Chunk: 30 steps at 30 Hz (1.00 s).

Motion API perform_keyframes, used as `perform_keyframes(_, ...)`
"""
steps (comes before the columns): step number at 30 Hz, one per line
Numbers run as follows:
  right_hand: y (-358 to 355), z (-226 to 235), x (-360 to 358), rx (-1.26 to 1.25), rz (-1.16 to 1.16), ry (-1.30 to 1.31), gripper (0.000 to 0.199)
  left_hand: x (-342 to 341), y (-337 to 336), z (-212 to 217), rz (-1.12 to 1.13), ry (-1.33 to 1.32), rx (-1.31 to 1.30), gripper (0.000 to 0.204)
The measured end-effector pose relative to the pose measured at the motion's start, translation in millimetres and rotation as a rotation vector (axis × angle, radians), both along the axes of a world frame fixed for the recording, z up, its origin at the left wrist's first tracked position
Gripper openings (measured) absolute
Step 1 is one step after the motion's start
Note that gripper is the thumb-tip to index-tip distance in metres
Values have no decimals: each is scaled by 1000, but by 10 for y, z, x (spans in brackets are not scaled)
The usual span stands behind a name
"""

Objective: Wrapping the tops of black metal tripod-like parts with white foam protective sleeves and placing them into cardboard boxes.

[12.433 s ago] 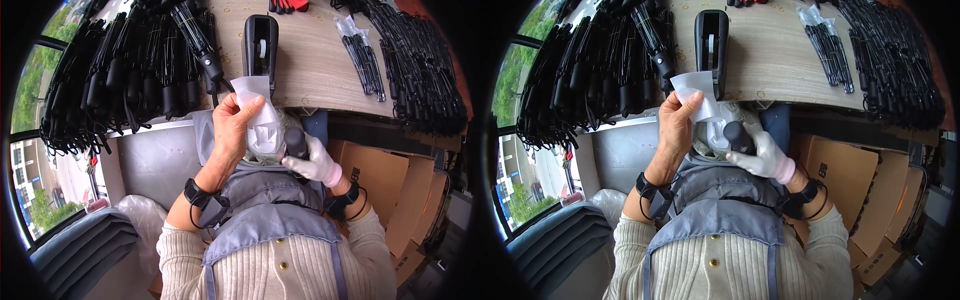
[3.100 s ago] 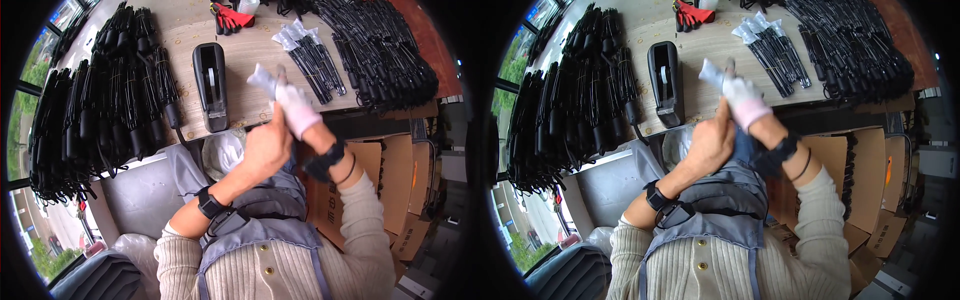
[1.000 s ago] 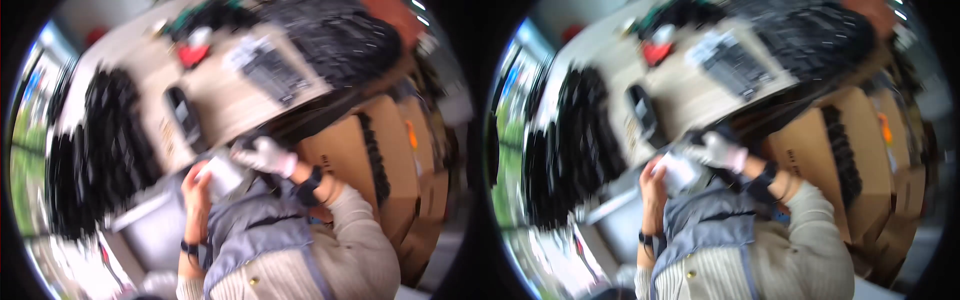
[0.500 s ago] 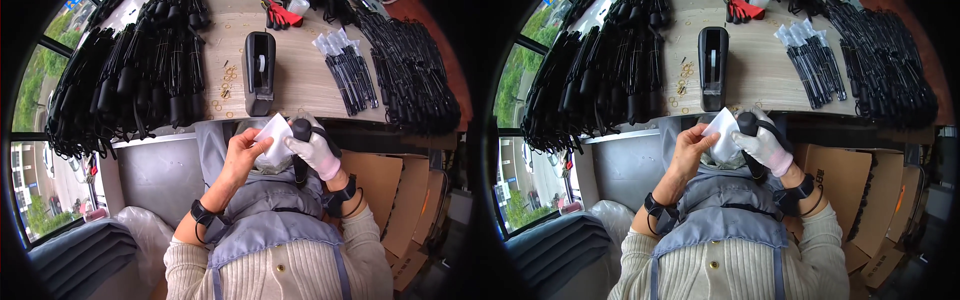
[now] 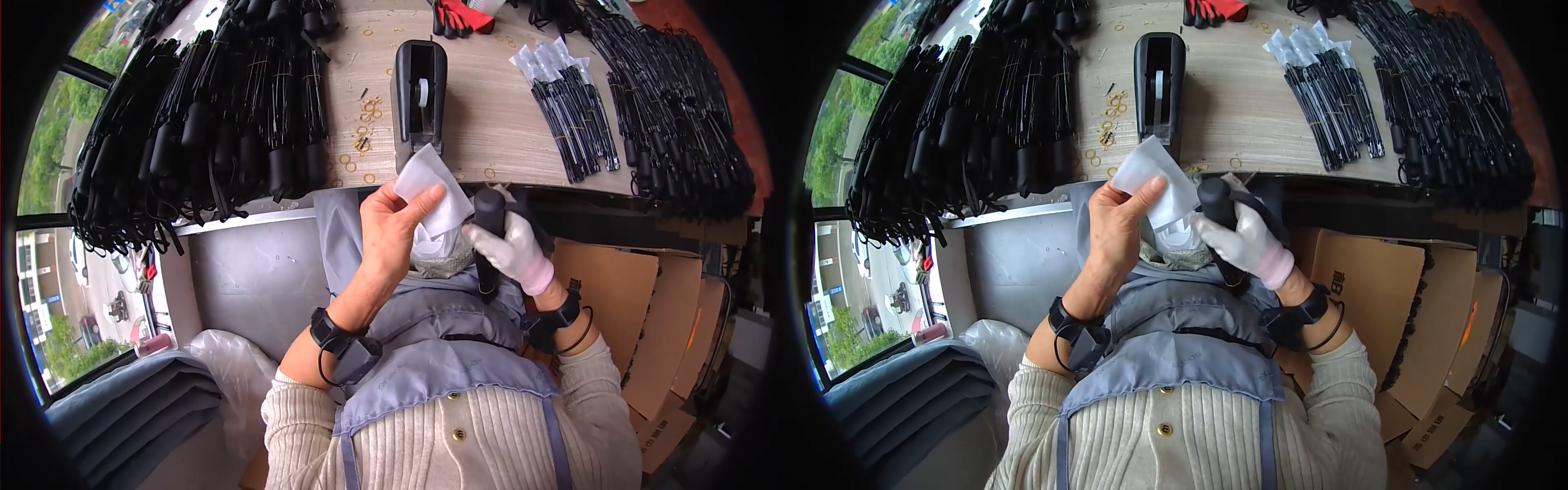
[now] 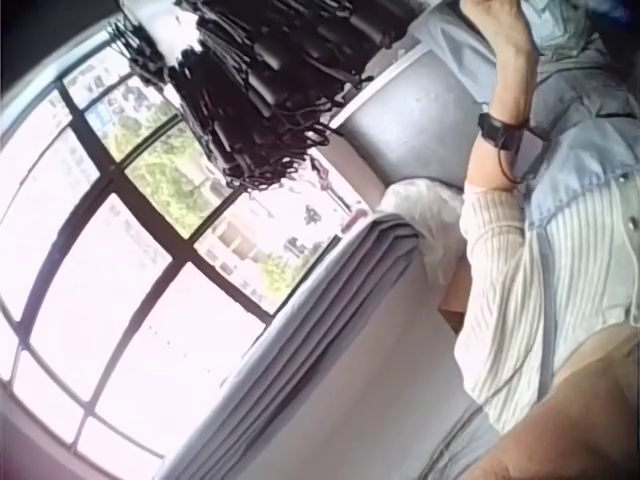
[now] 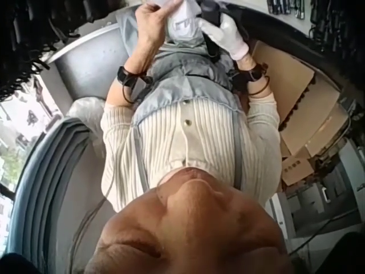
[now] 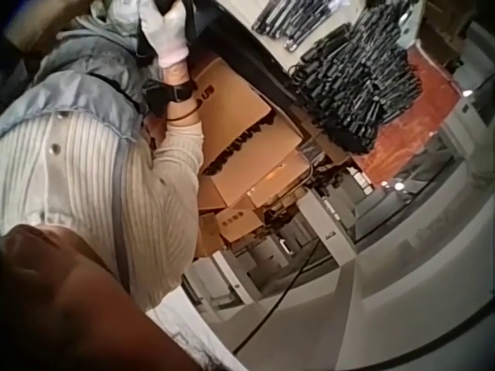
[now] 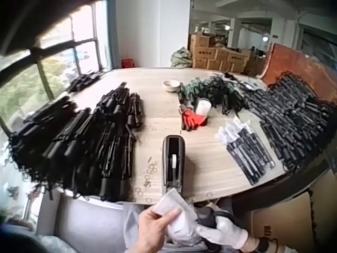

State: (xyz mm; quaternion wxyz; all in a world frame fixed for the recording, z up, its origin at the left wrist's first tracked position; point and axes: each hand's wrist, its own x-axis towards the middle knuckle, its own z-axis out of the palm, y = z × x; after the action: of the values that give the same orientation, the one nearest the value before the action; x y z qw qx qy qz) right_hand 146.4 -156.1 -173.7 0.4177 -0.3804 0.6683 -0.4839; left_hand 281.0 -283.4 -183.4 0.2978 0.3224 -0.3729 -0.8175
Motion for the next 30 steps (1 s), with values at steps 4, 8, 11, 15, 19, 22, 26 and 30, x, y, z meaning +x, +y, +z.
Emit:
perform_keyframes(4,115,-48,113,-212,161,411,22,-24,-106,73,46,129,-7,21)
perform_keyframes(8,147,-113,146,-132,188,512,38,2,-112,154,-195,77,-95,22)
perform_keyframes(11,167,-28,-28,-84,273,424,57,40,27,107,-301,81,-134,24)
perform_keyframes(15,225,102,-715,-157,256,-229,91,4,103,-30,-473,161,-60,26)
perform_keyframes(19,17,133,-1013,-234,251,-1069,106,-288,134,38,-683,205,38,30)
perform_keyframes(22,-216,340,-782,-197,461,-663,93,-345,127,32,-748,169,75,33)
perform_keyframes(26,-103,289,-704,-53,293,-544,75,-200,146,-190,-609,63,94,37)
perform_keyframes(30,-47,24,-622,-37,36,-382,63,-51,193,-218,-341,-86,6,36)
